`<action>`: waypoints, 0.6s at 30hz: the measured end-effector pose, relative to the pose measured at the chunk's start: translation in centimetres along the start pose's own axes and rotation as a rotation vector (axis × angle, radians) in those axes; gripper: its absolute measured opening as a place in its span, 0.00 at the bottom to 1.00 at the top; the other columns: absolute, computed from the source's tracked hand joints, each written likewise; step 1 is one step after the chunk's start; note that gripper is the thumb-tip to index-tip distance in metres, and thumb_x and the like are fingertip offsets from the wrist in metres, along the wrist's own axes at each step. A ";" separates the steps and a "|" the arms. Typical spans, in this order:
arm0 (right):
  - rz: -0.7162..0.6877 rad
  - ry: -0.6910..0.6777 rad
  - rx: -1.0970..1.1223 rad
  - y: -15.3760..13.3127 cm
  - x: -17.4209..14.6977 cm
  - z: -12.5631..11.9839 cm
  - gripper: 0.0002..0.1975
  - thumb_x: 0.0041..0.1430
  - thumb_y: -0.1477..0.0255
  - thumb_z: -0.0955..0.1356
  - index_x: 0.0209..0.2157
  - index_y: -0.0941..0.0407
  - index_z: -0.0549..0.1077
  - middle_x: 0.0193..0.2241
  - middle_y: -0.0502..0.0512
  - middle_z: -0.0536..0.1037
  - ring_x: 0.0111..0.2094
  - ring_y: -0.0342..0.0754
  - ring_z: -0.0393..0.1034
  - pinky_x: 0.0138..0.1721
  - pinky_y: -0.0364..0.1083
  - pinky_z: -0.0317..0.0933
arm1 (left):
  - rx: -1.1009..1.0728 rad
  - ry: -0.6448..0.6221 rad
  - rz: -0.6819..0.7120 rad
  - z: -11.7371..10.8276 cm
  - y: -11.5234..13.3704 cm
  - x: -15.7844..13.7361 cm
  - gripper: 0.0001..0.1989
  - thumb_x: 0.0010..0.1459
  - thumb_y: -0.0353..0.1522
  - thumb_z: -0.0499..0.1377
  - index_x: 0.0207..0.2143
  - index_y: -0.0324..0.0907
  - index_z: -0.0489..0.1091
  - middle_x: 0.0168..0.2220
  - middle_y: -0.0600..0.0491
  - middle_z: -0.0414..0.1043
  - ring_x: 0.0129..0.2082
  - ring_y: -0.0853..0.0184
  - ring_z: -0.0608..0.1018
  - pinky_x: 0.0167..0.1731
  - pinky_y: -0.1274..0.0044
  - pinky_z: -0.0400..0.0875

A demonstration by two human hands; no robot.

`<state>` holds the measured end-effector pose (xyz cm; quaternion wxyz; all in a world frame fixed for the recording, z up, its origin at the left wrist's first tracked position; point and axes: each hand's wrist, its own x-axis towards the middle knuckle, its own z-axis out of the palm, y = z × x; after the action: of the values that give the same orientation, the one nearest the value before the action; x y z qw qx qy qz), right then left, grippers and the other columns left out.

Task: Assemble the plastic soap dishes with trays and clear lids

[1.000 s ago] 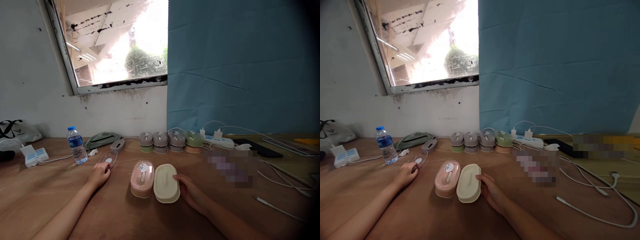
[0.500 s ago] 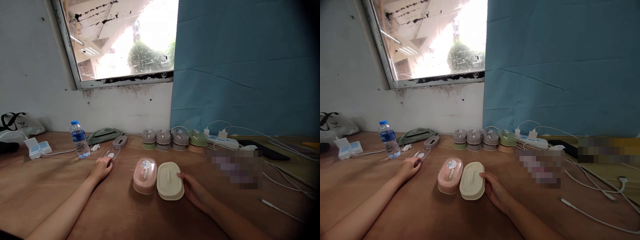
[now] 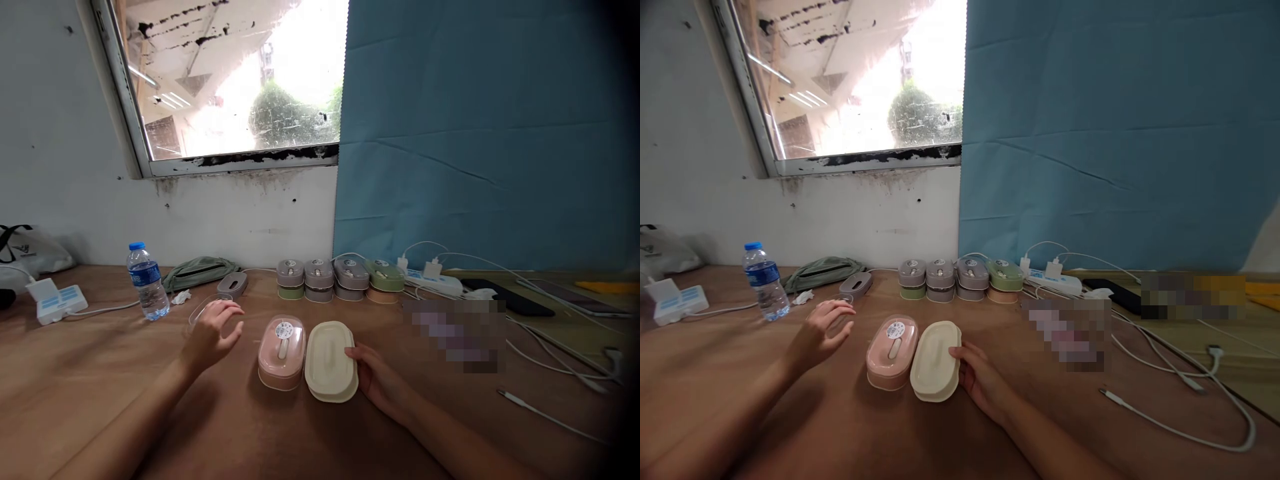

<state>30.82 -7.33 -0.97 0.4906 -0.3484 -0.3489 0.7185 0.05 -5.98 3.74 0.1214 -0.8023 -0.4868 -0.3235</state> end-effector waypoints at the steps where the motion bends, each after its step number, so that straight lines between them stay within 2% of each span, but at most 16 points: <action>1: -0.005 -0.008 0.007 0.0 0.0 0.0 0.08 0.45 0.75 0.69 0.31 0.58 0.71 0.28 0.52 0.78 0.29 0.47 0.72 0.31 0.43 0.64 | -0.072 -0.017 0.021 -0.5 2.0 0.6 0.08 0.54 0.33 0.51 0.35 0.42 0.67 0.39 0.50 0.69 0.43 0.62 0.69 0.47 0.70 0.60; 3: -0.021 -0.017 0.031 -0.1 -0.1 0.0 0.10 0.45 0.75 0.69 0.33 0.57 0.71 0.29 0.52 0.78 0.29 0.47 0.72 0.31 0.43 0.64 | -0.245 -0.117 0.072 -1.2 6.0 1.7 0.08 0.54 0.34 0.53 0.36 0.43 0.68 0.39 0.51 0.69 0.42 0.64 0.70 0.44 0.74 0.63; 5: -0.049 -0.017 0.065 -0.1 0.0 0.0 0.11 0.45 0.75 0.70 0.35 0.57 0.70 0.30 0.51 0.78 0.30 0.47 0.72 0.31 0.43 0.64 | -0.388 -0.309 0.157 -1.4 9.5 2.6 0.12 0.50 0.35 0.58 0.39 0.44 0.68 0.40 0.52 0.69 0.41 0.65 0.70 0.42 0.76 0.64; 8: -0.104 -0.029 0.123 -0.1 0.1 -0.1 0.11 0.47 0.73 0.70 0.35 0.56 0.69 0.29 0.50 0.77 0.30 0.46 0.71 0.31 0.44 0.64 | -0.454 -0.519 0.241 -0.7 13.0 3.4 0.16 0.46 0.34 0.61 0.40 0.47 0.68 0.39 0.54 0.70 0.39 0.66 0.71 0.39 0.78 0.64; 10: -0.140 -0.055 0.153 -0.2 0.1 -0.2 0.11 0.47 0.73 0.70 0.35 0.56 0.69 0.28 0.49 0.77 0.29 0.45 0.70 0.30 0.43 0.64 | -0.453 -0.580 0.227 -0.1 14.0 4.0 0.16 0.47 0.32 0.60 0.41 0.48 0.67 0.38 0.56 0.70 0.37 0.67 0.72 0.37 0.79 0.64; 14: -0.189 -0.079 0.195 -0.2 0.0 -0.2 0.10 0.48 0.73 0.69 0.35 0.56 0.70 0.27 0.48 0.76 0.27 0.41 0.69 0.29 0.40 0.63 | -0.429 -0.653 0.152 0.6 14.5 5.4 0.18 0.47 0.30 0.59 0.43 0.49 0.64 0.34 0.57 0.70 0.31 0.70 0.72 0.30 0.82 0.63; 18: -0.179 -0.099 0.199 -0.2 -0.1 -0.1 0.11 0.50 0.72 0.69 0.37 0.56 0.69 0.29 0.48 0.76 0.29 0.40 0.70 0.30 0.38 0.63 | -0.416 -0.737 0.157 -0.2 14.2 7.0 0.20 0.44 0.31 0.61 0.42 0.49 0.64 0.28 0.59 0.69 0.28 0.71 0.71 0.24 0.83 0.61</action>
<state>31.01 -7.39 -0.84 0.5670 -0.2297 -0.3295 0.7191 14.36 -8.19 10.10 -0.2007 -0.9062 -0.3595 -0.0964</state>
